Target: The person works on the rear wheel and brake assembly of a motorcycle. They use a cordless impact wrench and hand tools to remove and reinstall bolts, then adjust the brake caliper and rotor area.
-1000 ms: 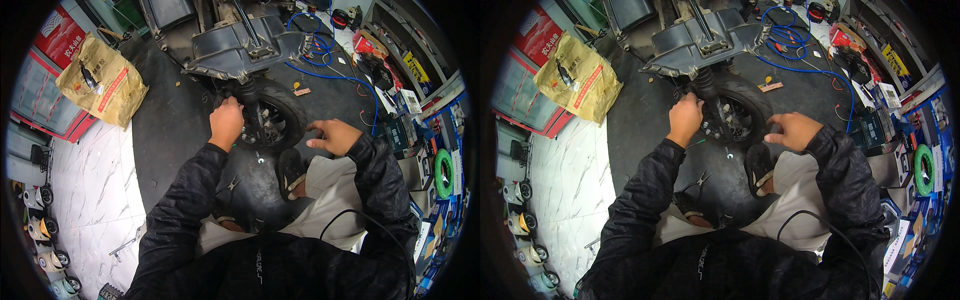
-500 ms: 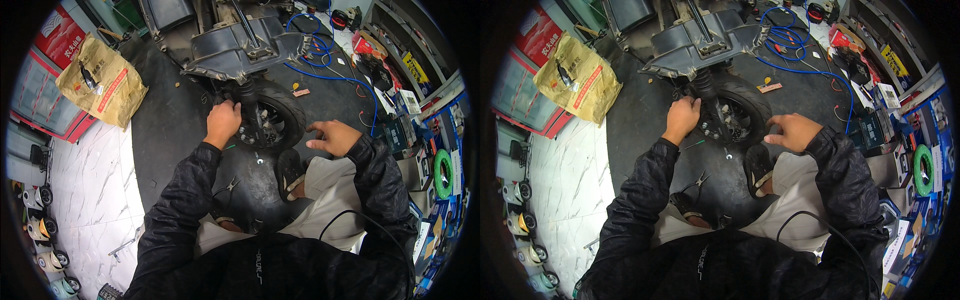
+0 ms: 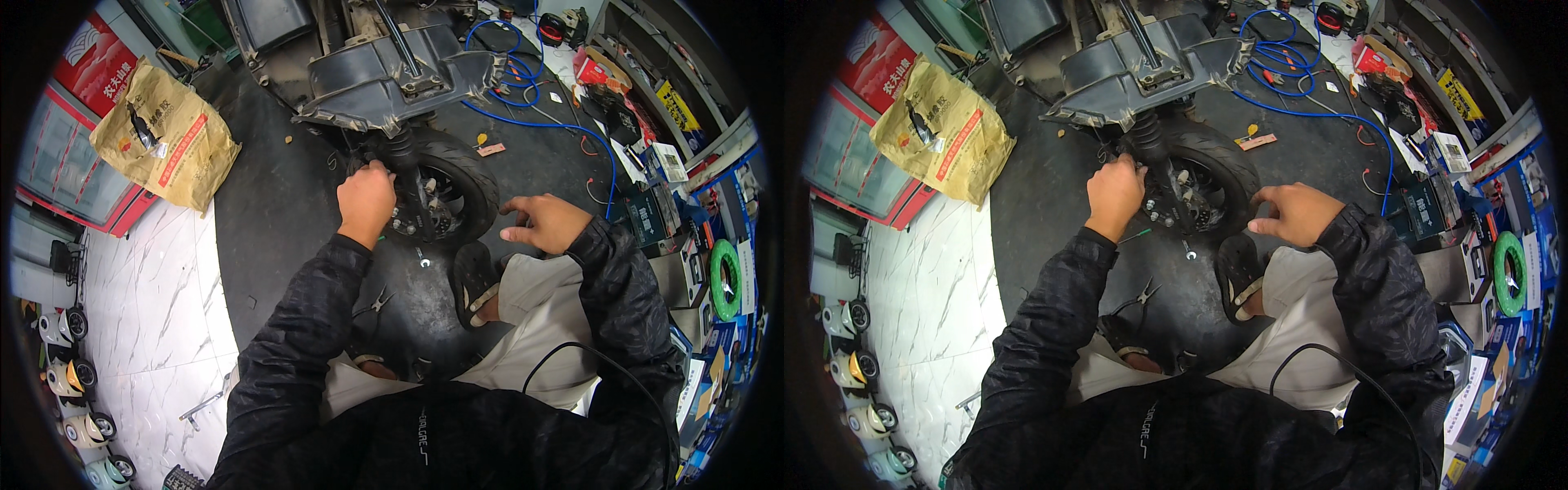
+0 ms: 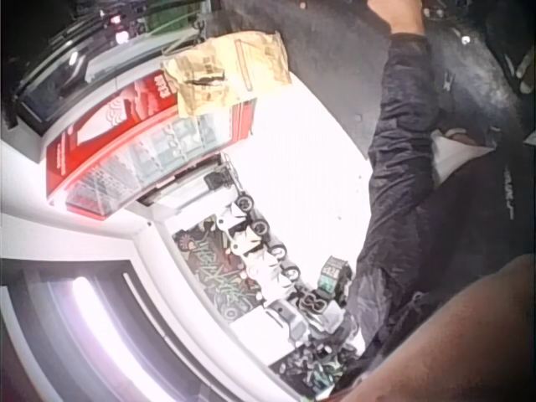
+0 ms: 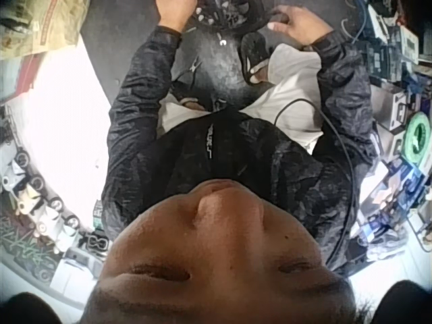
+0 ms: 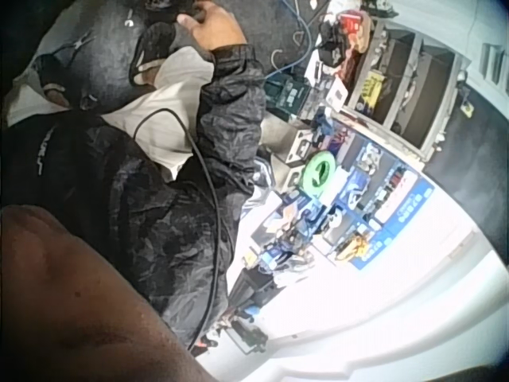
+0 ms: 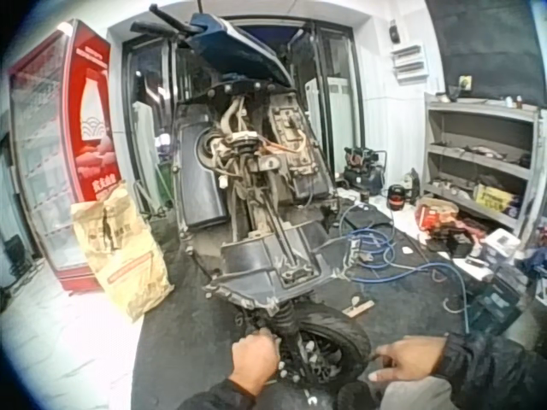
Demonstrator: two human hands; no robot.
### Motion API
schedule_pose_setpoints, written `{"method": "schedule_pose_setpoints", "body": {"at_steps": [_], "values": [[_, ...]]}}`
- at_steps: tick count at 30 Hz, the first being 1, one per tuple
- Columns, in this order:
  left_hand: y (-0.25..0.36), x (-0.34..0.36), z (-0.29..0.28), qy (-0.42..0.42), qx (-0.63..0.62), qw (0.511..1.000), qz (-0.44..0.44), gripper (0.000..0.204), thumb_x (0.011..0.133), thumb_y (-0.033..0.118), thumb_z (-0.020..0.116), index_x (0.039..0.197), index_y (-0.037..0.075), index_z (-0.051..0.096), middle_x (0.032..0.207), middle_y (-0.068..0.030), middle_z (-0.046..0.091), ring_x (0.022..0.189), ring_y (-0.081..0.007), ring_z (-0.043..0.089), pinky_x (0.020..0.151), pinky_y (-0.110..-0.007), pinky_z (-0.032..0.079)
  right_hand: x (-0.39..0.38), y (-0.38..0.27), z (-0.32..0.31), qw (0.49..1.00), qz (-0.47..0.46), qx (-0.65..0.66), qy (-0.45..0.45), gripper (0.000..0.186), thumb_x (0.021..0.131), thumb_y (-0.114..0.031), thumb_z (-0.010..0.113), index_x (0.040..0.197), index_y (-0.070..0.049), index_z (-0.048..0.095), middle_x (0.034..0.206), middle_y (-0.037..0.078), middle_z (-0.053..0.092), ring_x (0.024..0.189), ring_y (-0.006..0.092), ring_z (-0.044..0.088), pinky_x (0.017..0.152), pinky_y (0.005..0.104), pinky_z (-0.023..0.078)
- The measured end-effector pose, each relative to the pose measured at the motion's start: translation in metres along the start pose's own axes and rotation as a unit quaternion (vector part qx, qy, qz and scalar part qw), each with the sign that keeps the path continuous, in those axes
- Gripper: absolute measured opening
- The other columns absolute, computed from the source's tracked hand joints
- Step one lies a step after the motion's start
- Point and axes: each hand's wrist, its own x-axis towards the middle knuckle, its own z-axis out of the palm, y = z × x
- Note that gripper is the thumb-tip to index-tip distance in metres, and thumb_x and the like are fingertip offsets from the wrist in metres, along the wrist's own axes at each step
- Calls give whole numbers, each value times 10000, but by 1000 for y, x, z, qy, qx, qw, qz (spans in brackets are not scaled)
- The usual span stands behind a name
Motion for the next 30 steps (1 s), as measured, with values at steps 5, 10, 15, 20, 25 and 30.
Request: {"method": "schedule_pose_setpoints", "body": {"at_steps": [5,10,15,20,25,30], "values": [[-11,9,2,-60,-104,992,-47,396,1030,352,649,917,-13,750,924,-245,772,885,-430,766,764,-536,615,-1,-3,-1,1000,4,-5,2,533,981,-433,750,1302,-10,699,1007,206,795,1009,399,754,904,470,579],[-17,16,5,-231,-385,864,-226,475,1109,376,559,936,-28,741,808,-121,731,765,-250,737,675,-406,610,-2,-5,-3,1000,5,2,-2,544,983,-433,747,1310,-1,694,1012,209,795,1001,403,757,908,468,581],[-28,19,2,-306,-603,673,-300,388,1134,332,544,1072,-9,719,754,11,582,615,-113,537,572,-311,534,-2,-5,-4,1000,11,4,-4,540,989,-434,743,1312,-5,693,1015,210,799,1005,405,758,909,468,582],[-23,18,2,-245,-413,857,-185,363,1094,288,616,1000,-39,742,722,-18,621,556,-129,562,581,-293,538,-3,-4,-4,1000,3,-1,-3,528,995,-430,736,1307,-5,693,1019,209,801,1008,405,759,908,472,582],[-25,18,4,-241,-443,842,-190,358,1083,285,649,968,-43,738,688,-11,592,537,-122,539,493,-323,490,-3,-4,-4,1000,-7,-1,2,518,996,-424,736,1303,-9,694,1017,205,801,1007,406,758,909,473,580],[-38,22,9,-270,-585,725,-245,385,1078,313,655,948,-39,742,680,-19,601,547,-130,567,518,-336,507,-5,-4,-5,1000,-4,9,-2,518,995,-421,737,1304,-8,693,1017,202,802,1010,407,756,910,472,578]]}}
